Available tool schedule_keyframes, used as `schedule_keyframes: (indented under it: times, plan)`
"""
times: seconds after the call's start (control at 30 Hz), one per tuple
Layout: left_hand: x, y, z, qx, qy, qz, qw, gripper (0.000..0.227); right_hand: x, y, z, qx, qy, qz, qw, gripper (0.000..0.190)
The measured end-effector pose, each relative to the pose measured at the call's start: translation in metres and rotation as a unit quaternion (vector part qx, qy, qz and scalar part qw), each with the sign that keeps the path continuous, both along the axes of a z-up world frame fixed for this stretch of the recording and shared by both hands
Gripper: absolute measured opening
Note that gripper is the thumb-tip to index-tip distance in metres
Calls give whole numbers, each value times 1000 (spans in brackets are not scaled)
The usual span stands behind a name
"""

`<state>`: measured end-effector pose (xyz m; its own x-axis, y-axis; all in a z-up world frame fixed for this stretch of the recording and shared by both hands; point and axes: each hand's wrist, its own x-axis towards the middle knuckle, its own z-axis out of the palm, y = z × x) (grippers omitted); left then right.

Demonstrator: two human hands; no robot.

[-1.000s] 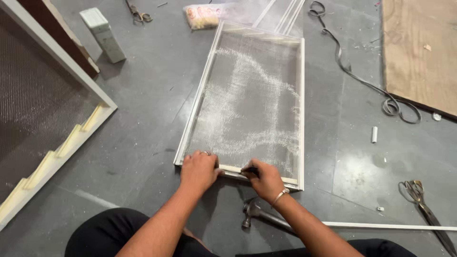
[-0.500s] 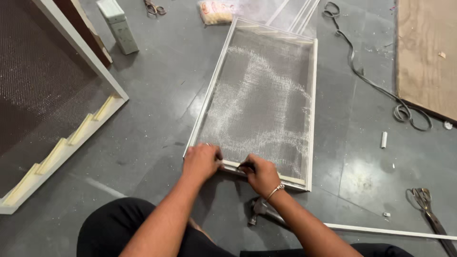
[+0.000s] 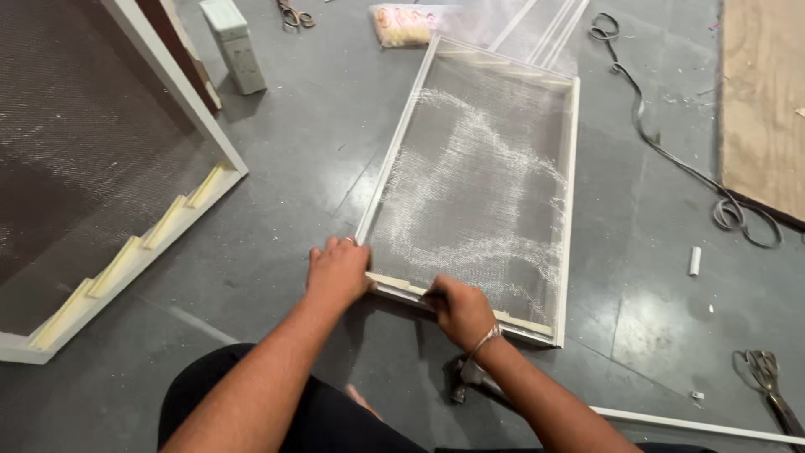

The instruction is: The person assembles a window screen by securing mesh to a frame. They use a utility knife to trim excess mesh and a hammer to tap in retaining strips along the frame edges.

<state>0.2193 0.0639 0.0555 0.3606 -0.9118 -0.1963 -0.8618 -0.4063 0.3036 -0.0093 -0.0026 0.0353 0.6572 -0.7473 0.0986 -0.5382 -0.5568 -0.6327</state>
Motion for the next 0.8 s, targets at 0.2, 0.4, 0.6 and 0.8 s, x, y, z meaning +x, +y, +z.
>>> schedule_keyframes:
  times: [0.2,0.4,0.6,0.8]
  plan:
    - [30,3,-21,-35,152,139,978,67,15,2,9,54,-54,-23,997,8]
    - [48,1,-54,-62,232,171,956,50,35,6,-1,1,15,-33,999,17]
    - [50,-4,-45,-24,225,185,956,43,36,16,4,-110,-5,66,992,17]
    - [52,2,-45,-18,256,203,945,40,61,6,1,49,13,-33,998,14]
